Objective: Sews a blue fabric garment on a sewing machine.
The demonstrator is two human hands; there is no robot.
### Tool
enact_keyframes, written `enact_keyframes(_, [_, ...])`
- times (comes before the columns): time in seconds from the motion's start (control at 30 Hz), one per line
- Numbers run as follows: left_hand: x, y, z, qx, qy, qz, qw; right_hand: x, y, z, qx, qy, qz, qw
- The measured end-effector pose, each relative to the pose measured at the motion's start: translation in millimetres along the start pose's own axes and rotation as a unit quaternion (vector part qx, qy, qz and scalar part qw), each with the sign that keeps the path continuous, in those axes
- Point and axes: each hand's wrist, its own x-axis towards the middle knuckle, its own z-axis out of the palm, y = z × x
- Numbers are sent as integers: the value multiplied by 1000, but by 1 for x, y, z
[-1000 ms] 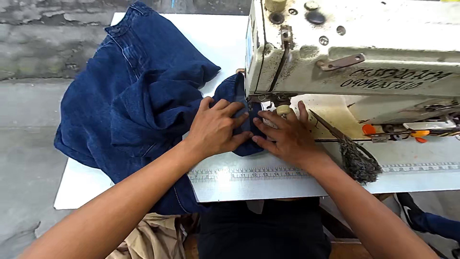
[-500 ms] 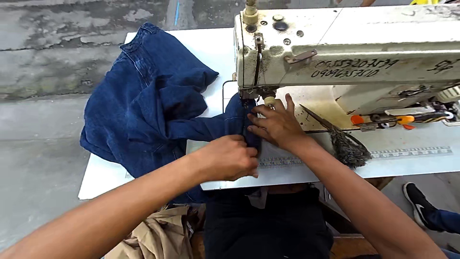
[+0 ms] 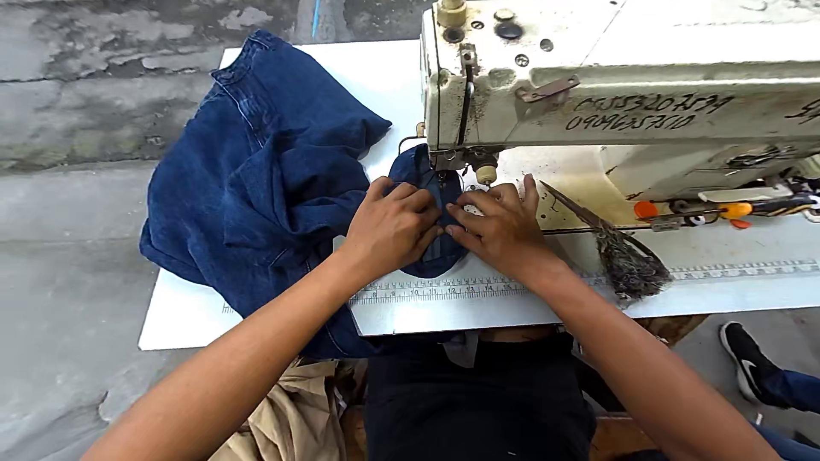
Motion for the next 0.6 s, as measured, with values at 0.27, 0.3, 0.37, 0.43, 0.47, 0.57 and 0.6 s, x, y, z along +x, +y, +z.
enact_keyframes(0.27, [-3,3,-1,16,6,21,1000,2,3,-3,-14,-12,-13,1000])
enact_keyframes(0.3, [-3,3,0,17,7,20,1000,2,4,-2,-16,-9,-15,1000])
enact_keyframes(0.37, [-3,2,0,20,7,19,1000,0,4,0,-21,0,-18,1000])
enact_keyframes(0.43, [-4,1,0,21,6,20,1000,0,4,1,-22,4,-18,1000])
enact_keyframes(0.47, [-3,0,0,21,5,21,1000,0,4,1,-21,5,-17,1000])
enact_keyframes(0.57, [-1,-2,2,22,8,19,1000,1,6,0,-19,-3,-13,1000])
enact_keyframes(0.6, [0,-4,2,22,7,18,1000,2,7,0,-20,-4,-12,1000])
